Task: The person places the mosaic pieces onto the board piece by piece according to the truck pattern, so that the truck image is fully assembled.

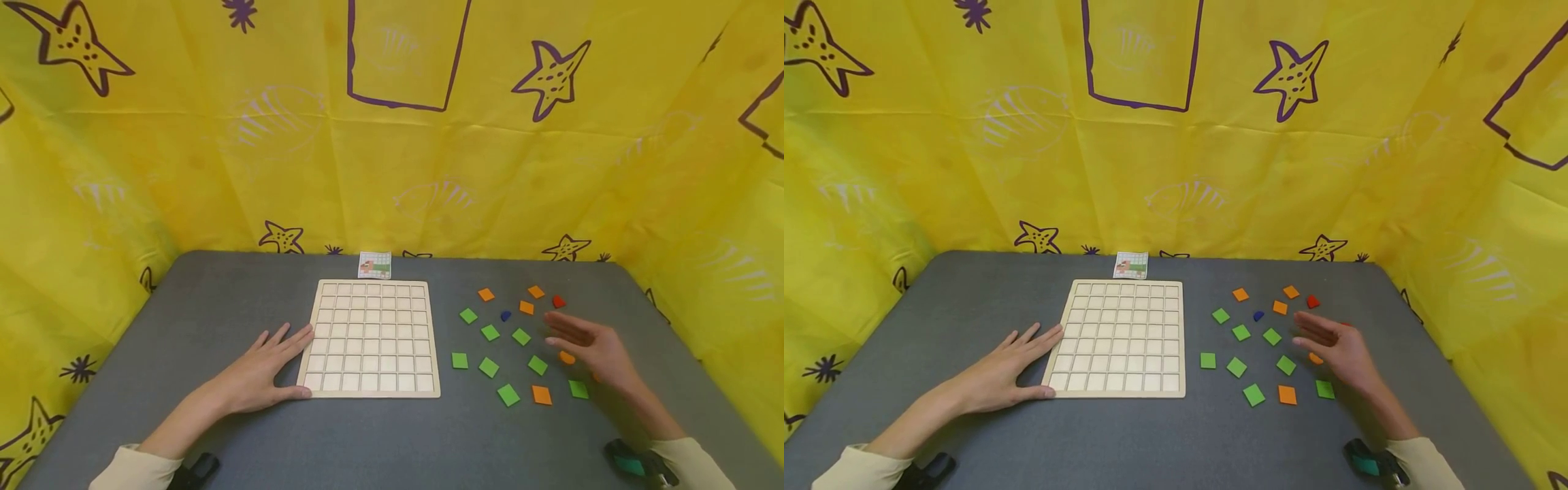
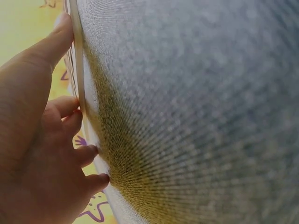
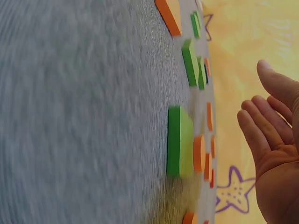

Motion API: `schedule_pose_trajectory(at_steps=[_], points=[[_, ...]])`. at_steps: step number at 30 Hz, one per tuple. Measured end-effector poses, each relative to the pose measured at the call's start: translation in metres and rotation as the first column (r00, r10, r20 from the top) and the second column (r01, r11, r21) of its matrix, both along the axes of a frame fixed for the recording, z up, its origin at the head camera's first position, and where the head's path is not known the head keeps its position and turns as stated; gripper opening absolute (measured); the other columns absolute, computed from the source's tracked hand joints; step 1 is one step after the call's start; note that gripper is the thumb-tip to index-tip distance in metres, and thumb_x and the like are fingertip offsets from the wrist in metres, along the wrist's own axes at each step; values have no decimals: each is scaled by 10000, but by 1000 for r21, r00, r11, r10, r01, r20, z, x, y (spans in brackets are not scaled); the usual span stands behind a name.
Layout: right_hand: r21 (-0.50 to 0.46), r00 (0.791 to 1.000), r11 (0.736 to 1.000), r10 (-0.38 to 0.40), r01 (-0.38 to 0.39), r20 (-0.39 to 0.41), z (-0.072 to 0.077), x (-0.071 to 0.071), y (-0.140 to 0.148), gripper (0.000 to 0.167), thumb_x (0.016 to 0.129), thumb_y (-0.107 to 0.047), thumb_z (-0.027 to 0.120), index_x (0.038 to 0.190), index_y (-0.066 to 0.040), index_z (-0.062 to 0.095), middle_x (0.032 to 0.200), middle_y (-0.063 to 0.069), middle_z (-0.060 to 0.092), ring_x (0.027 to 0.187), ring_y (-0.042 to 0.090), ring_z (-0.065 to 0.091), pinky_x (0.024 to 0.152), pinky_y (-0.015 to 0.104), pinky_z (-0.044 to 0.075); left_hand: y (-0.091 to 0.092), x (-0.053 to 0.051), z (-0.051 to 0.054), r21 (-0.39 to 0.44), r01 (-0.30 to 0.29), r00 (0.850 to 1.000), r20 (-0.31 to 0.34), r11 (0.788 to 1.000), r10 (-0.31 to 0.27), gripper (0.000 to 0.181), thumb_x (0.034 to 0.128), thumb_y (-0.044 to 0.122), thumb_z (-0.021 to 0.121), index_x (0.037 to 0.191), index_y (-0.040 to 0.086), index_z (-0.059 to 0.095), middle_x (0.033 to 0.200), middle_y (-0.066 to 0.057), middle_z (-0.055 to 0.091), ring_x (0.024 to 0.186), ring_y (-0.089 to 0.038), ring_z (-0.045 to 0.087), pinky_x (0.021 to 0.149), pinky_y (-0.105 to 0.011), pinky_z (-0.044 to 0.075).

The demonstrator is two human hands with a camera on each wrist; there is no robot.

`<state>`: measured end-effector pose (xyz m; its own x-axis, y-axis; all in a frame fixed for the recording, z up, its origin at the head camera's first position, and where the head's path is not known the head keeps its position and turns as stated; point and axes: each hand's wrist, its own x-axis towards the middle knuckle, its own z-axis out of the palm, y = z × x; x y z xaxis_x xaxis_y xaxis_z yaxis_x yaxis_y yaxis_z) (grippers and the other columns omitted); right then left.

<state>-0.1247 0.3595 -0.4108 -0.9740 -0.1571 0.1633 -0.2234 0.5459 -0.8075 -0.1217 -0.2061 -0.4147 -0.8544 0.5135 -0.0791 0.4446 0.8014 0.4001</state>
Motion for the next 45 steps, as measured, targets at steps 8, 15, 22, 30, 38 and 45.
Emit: schedule_pose_trajectory(at_steps=[8, 15, 22, 30, 38, 45], points=[[-41, 999, 999, 30, -29, 22, -1, 0, -19, 509, 896, -141, 720, 1361, -2, 566, 1298, 190, 618, 1099, 71, 649, 828, 142, 513, 0, -2, 0, -1, -11, 1000, 20, 1000, 11, 1039, 754, 709, 662, 1555, 156, 298, 1609, -39, 261, 1463, -429, 163, 1118, -672, 86], [-84, 997, 994, 71, -67, 44, -4, 2, -31, 508, 873, -115, 739, 1341, 9, 583, 1280, 197, 626, 1102, 128, 658, 840, 154, 514, 0, -3, 2, 4, -6, 1000, 21, 1000, 5, 1061, 738, 734, 648, 1554, 150, 300, 1605, -51, 269, 1457, -446, 163, 1106, -686, 88], [-105, 990, 984, 141, -141, -6, -7, 1, -47, 490, 804, -9, 775, 1269, 42, 630, 1205, 234, 653, 1067, 126, 674, 811, 187, 539, -1, -4, 2, 16, -7, 999, 34, 1000, 7, 1071, 733, 737, 649, 1553, 143, 300, 1605, -60, 268, 1454, -457, 159, 1099, -694, 83], [-88, 979, 976, 201, -199, 15, -9, 8, -55, 462, 799, -54, 791, 1236, 22, 661, 1165, 198, 684, 1036, 114, 685, 808, 203, 546, 0, -5, 3, 28, -7, 999, 47, 1000, 6, 1074, 733, 720, 664, 1556, 141, 290, 1608, -55, 259, 1460, -448, 146, 1103, -690, 62], [-78, 940, 944, 328, -322, 93, -10, 18, -54, 455, 802, -92, 792, 1224, 20, 666, 1152, 159, 701, 1047, 91, 677, 828, 245, 554, 0, -5, 4, 39, -8, 999, 52, 999, 6, 1086, 729, 728, 658, 1558, 136, 281, 1608, -58, 258, 1461, -447, 140, 1104, -690, 53], [-63, 896, 903, 430, -425, 108, -12, 21, -50, 443, 818, -104, 783, 1226, 20, 663, 1169, 147, 697, 1072, 71, 658, 842, 218, 539, 0, -6, 3, 39, -11, 998, 63, 999, 9, 1090, 727, 730, 658, 1559, 136, 278, 1609, -60, 254, 1462, -450, 134, 1101, -695, 48]])
